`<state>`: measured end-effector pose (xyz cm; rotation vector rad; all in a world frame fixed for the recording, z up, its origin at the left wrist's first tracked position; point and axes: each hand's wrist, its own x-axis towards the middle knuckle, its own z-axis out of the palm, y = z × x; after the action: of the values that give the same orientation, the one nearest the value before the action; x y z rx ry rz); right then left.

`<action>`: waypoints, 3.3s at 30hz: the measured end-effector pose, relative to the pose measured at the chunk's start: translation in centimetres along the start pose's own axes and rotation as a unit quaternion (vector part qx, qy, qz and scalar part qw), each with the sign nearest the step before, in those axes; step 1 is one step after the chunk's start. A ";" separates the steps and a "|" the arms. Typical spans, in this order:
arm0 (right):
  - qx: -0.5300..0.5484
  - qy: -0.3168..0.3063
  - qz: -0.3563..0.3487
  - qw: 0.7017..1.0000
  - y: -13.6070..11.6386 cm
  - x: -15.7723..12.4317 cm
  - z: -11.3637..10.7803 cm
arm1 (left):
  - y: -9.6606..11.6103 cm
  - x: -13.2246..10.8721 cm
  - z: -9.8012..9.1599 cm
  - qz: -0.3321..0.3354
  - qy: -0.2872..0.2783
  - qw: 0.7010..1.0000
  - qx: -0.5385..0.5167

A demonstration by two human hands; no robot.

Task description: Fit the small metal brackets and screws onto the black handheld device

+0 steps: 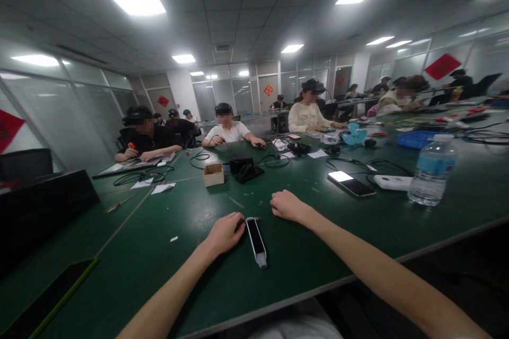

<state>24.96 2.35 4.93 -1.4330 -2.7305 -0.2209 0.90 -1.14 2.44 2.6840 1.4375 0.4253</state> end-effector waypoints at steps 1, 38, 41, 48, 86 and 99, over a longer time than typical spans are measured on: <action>-0.014 0.001 0.004 1.000 -0.3 0.0 0.0 | 0.0 0.0 0.0 0.000 0.000 1.000 0.001; 0.049 0.097 0.044 0.993 -2.2 0.4 0.8 | -0.2 -0.1 -0.1 -0.004 0.002 1.000 0.011; 0.092 0.117 0.018 0.989 -2.4 0.4 1.1 | 0.0 -0.2 -0.3 -0.006 0.000 1.000 0.014; 0.217 0.141 -0.034 0.965 -3.3 0.4 1.6 | 0.5 -0.4 -1.0 -0.018 0.003 1.000 0.025; 0.231 0.126 -0.099 0.960 -1.6 0.2 1.9 | 0.6 -0.2 -1.8 -0.053 0.014 0.998 0.036; 0.213 0.080 -0.107 0.968 -1.9 0.5 2.3 | -0.1 0.2 -1.4 -0.072 -0.023 0.996 -0.056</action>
<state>23.20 2.01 2.55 -0.9648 -2.5841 0.2216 0.55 -0.99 3.78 2.4683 1.5324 0.4162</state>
